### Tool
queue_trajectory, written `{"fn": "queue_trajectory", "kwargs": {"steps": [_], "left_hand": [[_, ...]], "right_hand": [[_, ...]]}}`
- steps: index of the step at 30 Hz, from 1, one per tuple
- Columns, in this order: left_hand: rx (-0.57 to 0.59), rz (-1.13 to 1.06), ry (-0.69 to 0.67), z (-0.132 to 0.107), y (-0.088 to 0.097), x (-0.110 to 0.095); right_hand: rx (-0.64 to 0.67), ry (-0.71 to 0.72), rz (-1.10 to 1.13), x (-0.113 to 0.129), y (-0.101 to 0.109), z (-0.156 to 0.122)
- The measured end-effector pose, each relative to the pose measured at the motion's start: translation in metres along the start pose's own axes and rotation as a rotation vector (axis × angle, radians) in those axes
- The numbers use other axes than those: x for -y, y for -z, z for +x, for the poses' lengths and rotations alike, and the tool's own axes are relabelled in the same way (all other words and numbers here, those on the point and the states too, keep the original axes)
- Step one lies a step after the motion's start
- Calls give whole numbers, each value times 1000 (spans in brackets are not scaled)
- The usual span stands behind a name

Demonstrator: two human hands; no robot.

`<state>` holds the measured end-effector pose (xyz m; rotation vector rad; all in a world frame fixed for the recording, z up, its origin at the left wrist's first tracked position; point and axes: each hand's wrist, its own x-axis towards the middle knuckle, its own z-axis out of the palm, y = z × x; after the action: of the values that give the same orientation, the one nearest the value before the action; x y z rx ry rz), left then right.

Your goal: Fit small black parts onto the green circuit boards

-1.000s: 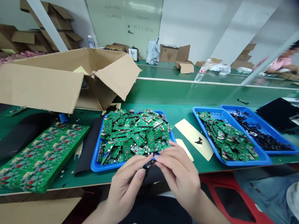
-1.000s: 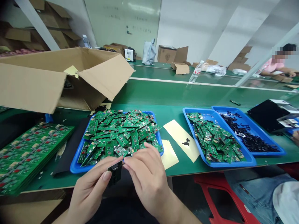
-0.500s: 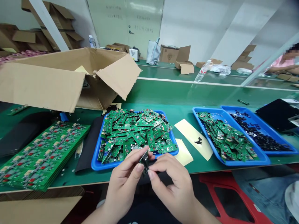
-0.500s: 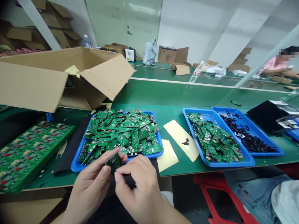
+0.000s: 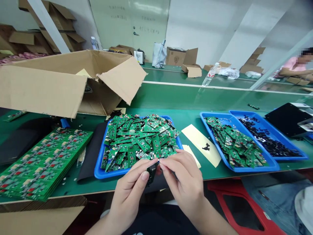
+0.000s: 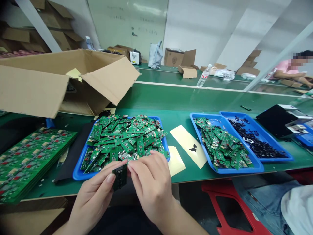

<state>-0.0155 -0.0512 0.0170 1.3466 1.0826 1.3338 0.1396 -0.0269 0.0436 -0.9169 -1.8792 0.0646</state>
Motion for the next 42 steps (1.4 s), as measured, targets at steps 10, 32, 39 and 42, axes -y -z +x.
{"fn": "queue_trajectory", "kwargs": {"steps": [10,32,39,42], "left_hand": [[-145,67,43,-3,-1,8],[182,-38,180,15,-1,-15],[282,-169,341,18,-5,-18],[304,-221,410,17,-7,-17]], "right_hand": [[-23,-42,51,3,-8,-3],[2,111,-62,-15,1,-2],[102,204,26,-23,7,-2],[133,216,52,-25,8,-3]]}}
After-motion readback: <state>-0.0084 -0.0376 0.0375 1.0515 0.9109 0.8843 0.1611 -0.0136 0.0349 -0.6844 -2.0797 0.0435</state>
